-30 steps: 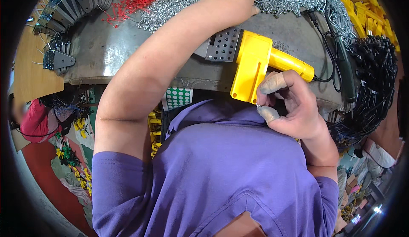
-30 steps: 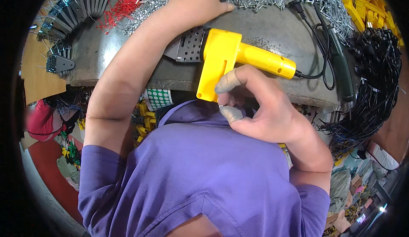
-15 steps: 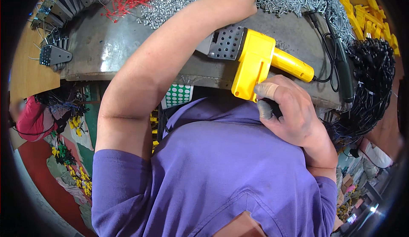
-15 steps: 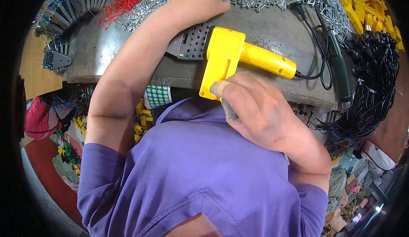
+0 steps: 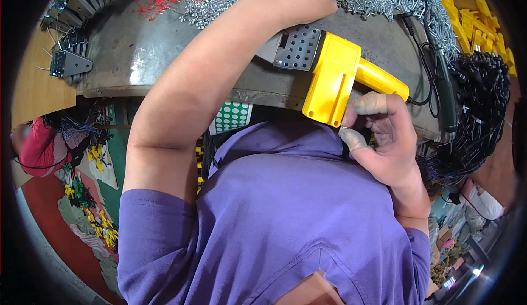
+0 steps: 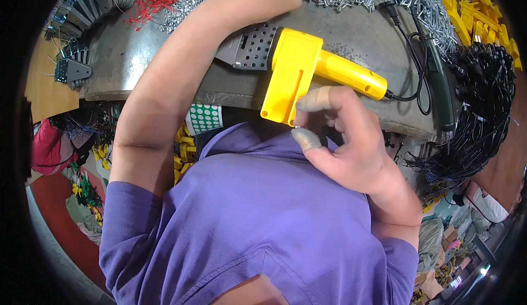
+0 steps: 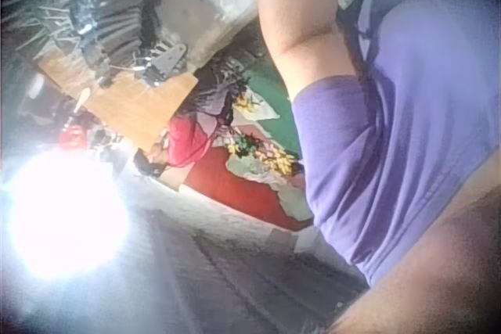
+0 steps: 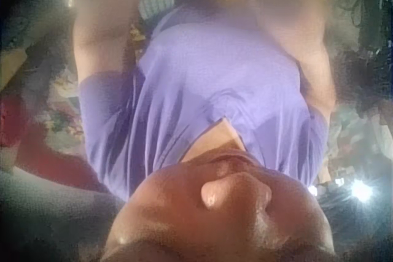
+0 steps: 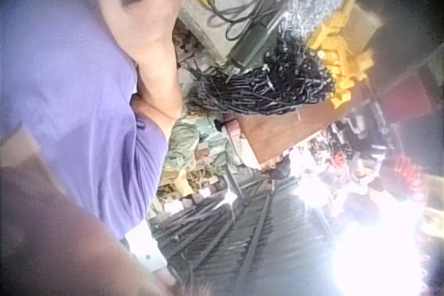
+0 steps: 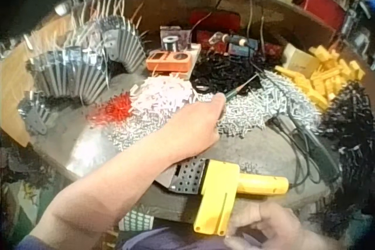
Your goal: The person assembles electrical components into a yellow plastic housing at a workbench by soldering electrical wires and small pins to a metal heating element, then securing the assembly with screws using an electric screwdriver.
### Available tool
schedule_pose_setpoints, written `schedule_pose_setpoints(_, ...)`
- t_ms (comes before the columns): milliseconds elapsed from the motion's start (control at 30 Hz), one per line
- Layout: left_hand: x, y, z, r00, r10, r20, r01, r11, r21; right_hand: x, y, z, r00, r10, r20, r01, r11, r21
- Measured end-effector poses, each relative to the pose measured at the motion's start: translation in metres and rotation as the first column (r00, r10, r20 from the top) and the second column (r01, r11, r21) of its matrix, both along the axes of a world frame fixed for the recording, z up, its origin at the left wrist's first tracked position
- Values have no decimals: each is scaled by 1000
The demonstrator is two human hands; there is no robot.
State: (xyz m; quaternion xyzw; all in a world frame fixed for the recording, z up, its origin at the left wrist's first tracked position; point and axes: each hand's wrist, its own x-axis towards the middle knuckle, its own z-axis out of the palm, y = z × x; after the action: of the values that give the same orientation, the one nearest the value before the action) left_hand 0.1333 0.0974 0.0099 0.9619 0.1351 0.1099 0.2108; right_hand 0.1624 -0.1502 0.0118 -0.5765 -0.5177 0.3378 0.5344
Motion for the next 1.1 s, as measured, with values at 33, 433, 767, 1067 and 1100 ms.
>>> schedule_pose_setpoints(33, -5, -1, 8, 999, -25, 48, 29, 996, -86, 0, 2, -2, 999, 7, -34, -8, 1000, -30)
schedule_pose_setpoints(433, -109, -45, 31, 970, -226, 94, 239, 787, -568, 83, 63, 8, 828, -76, 556, 141, 987, -75)
schedule_pose_setpoints(767, -123, -66, 23, 970, -224, 96, 242, 830, -503, 111, 92, -14, 288, 88, 953, 30, 994, -101)
schedule_pose_setpoints(1067, -107, -70, 22, 926, -323, 198, 378, 824, -423, 114, 93, -26, 345, -56, 937, 36, 998, 46)
schedule_pose_setpoints(1100, -106, -66, 24, 913, -381, 148, 407, 815, -413, 115, 94, -27, 327, -60, 943, 22, 998, 55)
